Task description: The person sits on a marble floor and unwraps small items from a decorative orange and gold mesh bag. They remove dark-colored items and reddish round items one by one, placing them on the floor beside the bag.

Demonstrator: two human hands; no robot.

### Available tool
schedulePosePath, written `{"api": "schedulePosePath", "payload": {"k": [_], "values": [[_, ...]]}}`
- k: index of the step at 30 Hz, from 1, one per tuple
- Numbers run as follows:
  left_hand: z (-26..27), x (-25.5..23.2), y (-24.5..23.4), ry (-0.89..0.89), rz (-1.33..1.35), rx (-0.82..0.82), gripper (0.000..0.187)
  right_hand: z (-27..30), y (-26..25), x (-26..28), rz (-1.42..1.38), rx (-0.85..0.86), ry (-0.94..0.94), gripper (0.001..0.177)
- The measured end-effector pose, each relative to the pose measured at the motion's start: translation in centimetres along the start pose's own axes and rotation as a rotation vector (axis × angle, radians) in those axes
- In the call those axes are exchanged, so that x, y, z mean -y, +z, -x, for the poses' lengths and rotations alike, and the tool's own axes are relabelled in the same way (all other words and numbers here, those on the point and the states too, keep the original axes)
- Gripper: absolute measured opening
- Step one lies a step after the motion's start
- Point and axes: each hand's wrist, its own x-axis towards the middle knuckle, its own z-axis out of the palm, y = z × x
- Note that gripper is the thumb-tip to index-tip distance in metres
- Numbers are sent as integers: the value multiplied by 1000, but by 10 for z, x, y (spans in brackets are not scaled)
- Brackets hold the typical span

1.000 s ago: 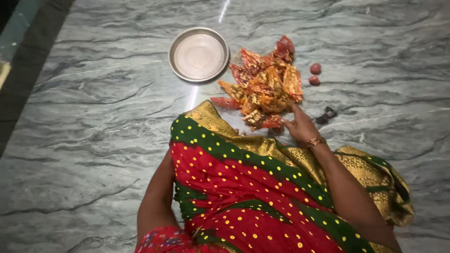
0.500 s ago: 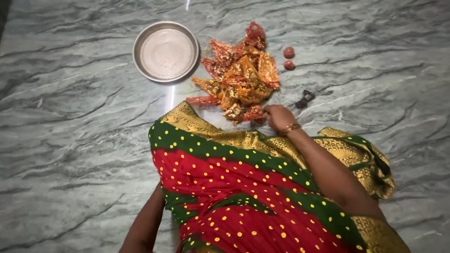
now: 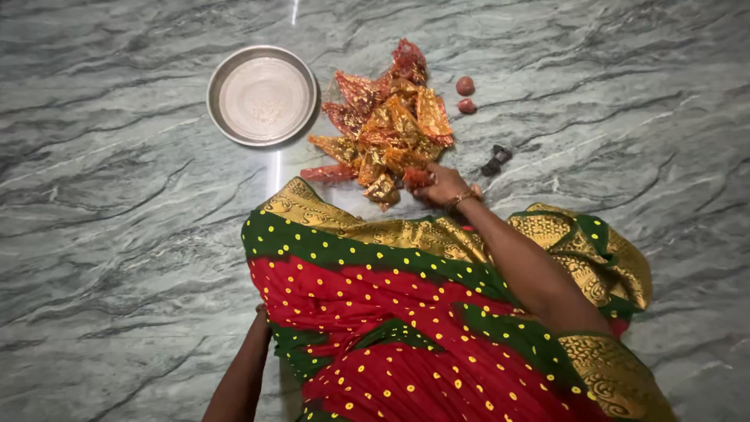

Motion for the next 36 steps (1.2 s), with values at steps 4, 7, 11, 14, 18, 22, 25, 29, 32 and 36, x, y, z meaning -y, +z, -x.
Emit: {"api": "schedulePosePath", "payload": {"k": [4,7,11,14,18,22,25,29,32,36], "values": [[17,1,-1,-3,24,12,29,-26,12,-30,-492,101,75,45],[24,-6,1,8,41,30,29,-52,22,-58,-968,270,59,36],[39,-22,15,24,56,82,30,-65,33,-72,-1239,329,11,35],[44,-35,32,54,77,116,30,-61,38,-63,-1074,253,-13,42],[51,-51,55,75,80,174,31,-52,39,-47,-1205,294,-70,45],[72,-59,56,88,86,160,31,-47,36,-35,-969,311,-27,31],[82,-67,51,111,89,132,32,-45,26,-26,-957,322,-77,37],[100,-54,40,101,93,58,32,-29,31,-26,-896,235,29,28],[96,-54,17,127,62,-75,32,-49,23,-8,-1090,270,-78,22],[111,-57,3,108,-178,-334,33,-28,7,-14,-1240,279,-83,22]]}}
